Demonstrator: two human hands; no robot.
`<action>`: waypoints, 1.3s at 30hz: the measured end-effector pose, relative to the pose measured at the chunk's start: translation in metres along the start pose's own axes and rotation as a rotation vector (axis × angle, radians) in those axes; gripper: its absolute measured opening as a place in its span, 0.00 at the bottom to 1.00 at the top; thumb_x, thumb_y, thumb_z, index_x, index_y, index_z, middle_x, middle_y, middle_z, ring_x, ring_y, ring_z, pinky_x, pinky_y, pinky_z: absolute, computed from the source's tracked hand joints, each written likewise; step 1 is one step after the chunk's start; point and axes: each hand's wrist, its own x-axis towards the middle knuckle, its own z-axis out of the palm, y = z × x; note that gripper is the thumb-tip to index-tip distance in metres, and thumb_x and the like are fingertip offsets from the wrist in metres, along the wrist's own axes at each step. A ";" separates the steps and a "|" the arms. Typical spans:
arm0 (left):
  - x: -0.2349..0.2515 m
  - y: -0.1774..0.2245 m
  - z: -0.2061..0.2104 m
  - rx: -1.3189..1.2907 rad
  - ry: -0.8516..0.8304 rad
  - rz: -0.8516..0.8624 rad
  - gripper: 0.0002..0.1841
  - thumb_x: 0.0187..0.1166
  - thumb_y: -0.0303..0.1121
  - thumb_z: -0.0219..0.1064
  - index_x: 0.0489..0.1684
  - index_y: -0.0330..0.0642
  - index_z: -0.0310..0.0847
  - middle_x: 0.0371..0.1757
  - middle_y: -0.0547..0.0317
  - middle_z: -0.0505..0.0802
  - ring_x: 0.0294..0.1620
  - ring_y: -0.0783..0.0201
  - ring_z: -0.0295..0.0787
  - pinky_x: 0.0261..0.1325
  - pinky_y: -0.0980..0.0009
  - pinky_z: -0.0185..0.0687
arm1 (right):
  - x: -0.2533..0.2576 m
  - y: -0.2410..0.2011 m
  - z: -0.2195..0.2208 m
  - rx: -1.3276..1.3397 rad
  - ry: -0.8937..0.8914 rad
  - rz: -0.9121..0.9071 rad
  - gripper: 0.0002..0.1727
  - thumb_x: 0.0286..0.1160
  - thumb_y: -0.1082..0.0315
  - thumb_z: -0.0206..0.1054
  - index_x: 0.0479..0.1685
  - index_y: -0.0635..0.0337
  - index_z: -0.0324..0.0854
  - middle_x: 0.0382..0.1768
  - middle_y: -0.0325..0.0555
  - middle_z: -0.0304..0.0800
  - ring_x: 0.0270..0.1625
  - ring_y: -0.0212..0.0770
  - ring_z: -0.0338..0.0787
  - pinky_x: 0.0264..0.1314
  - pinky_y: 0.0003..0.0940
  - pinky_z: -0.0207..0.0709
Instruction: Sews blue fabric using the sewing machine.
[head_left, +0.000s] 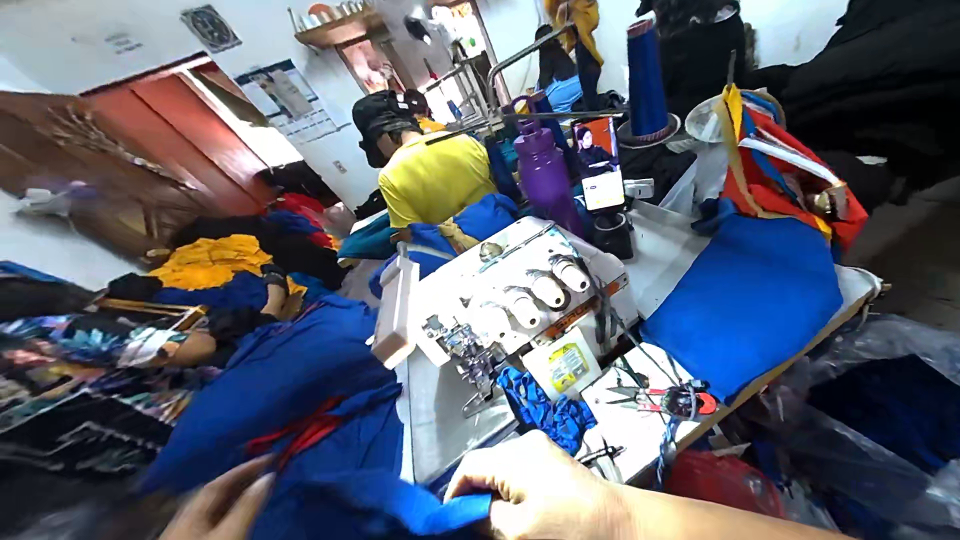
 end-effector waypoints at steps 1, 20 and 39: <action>-0.003 0.012 0.018 0.014 -0.036 0.084 0.24 0.85 0.32 0.59 0.67 0.13 0.73 0.67 0.26 0.84 0.67 0.56 0.84 0.71 0.63 0.78 | 0.000 0.001 0.002 -0.029 -0.040 0.041 0.11 0.75 0.80 0.60 0.45 0.76 0.88 0.36 0.64 0.92 0.42 0.54 0.92 0.47 0.49 0.80; -0.037 0.103 0.105 -0.336 -0.230 0.474 0.18 0.83 0.42 0.67 0.65 0.46 0.87 0.58 0.71 0.95 0.57 0.83 0.88 0.64 0.83 0.84 | 0.009 0.008 -0.020 0.490 0.033 0.592 0.13 0.83 0.65 0.62 0.30 0.51 0.87 0.23 0.22 0.81 0.28 0.15 0.78 0.35 0.14 0.72; -0.039 0.109 0.109 -0.401 -0.197 0.385 0.06 0.80 0.39 0.69 0.42 0.50 0.89 0.42 0.79 0.94 0.46 0.89 0.88 0.52 0.89 0.84 | -0.016 0.018 -0.013 0.723 0.061 0.531 0.10 0.75 0.74 0.65 0.48 0.56 0.90 0.41 0.25 0.92 0.42 0.16 0.88 0.47 0.15 0.81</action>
